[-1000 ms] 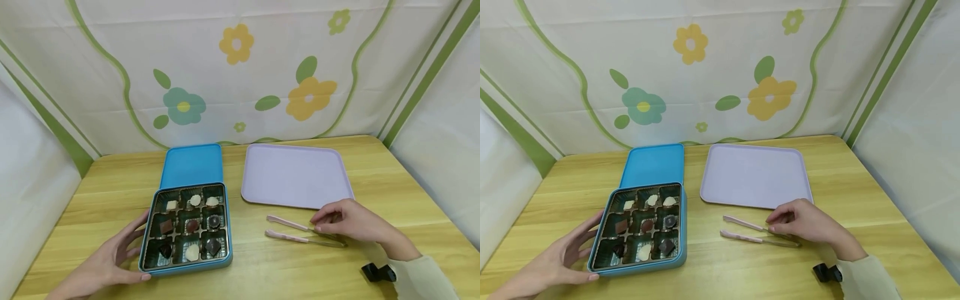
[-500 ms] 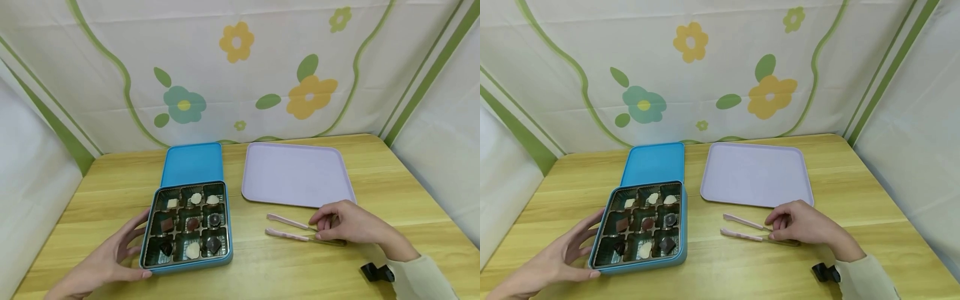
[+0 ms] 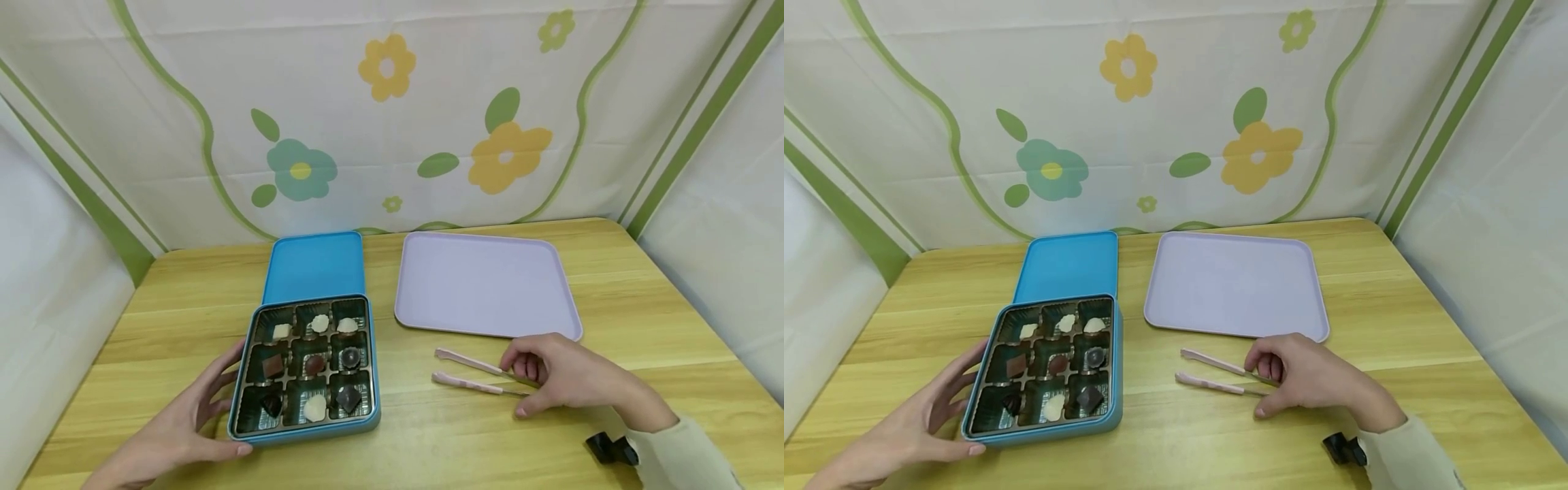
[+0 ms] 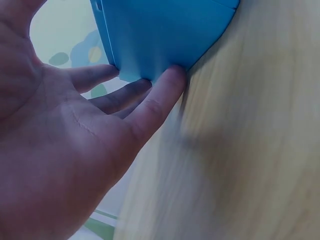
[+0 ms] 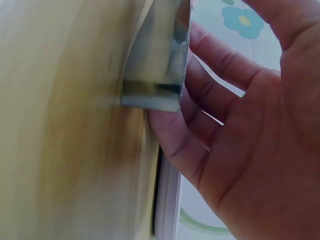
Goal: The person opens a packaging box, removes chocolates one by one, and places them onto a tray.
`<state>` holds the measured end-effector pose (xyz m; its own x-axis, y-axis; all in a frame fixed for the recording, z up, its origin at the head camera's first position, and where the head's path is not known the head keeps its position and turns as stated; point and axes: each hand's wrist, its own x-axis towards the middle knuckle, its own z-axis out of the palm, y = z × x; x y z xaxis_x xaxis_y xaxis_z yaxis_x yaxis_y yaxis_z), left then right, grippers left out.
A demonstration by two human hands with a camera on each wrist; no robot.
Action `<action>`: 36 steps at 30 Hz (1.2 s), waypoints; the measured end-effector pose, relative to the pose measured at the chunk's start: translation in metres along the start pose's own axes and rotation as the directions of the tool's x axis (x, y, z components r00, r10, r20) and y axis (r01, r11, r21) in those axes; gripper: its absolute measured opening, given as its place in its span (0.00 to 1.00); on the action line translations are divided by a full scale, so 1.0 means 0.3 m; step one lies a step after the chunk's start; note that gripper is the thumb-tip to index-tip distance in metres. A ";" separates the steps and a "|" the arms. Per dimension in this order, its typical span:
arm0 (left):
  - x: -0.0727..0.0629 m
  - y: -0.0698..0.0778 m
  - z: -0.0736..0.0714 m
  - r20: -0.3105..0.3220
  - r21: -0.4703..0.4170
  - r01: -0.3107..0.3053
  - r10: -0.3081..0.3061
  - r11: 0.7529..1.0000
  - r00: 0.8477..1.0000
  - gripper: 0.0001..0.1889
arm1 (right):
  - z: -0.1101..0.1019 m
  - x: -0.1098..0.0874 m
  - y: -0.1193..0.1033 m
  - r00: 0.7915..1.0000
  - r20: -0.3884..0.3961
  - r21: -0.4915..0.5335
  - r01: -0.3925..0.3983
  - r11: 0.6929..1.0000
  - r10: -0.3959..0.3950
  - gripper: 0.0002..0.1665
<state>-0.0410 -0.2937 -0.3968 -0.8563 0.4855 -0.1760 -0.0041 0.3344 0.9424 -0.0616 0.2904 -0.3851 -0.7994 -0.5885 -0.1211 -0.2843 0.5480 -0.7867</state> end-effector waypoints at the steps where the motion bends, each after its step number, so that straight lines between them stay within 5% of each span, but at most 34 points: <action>1: 0.000 0.000 0.001 0.000 -0.002 0.004 -0.004 1.000 1.000 0.67 | 0.002 0.000 -0.001 1.000 0.003 -0.004 0.003 1.000 -0.003 0.28; 9: -0.001 0.001 0.003 -0.005 0.016 0.005 -0.005 1.000 1.000 0.68 | 0.009 0.002 -0.015 1.000 0.012 -0.078 0.000 0.997 0.001 0.32; 14: 0.000 0.001 0.004 -0.009 0.031 -0.005 0.005 0.999 1.000 0.67 | 0.005 0.001 -0.018 1.000 0.006 -0.093 -0.022 0.995 0.022 0.25; 28: -0.005 -0.012 0.011 0.003 0.012 -0.025 0.025 1.000 1.000 0.66 | 0.013 0.005 -0.009 0.984 -0.132 -0.180 0.094 0.979 -0.119 0.12; 36: -0.005 -0.007 0.010 -0.007 0.028 -0.031 0.032 0.999 0.999 0.67 | 0.011 0.010 -0.011 0.989 -0.146 -0.099 0.004 0.995 -0.019 0.12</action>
<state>-0.0382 -0.2926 -0.3996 -0.8594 0.4905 -0.1443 0.0371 0.3413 0.9392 -0.0612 0.2849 -0.3849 -0.8624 -0.5059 -0.0168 -0.3387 0.6013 -0.7237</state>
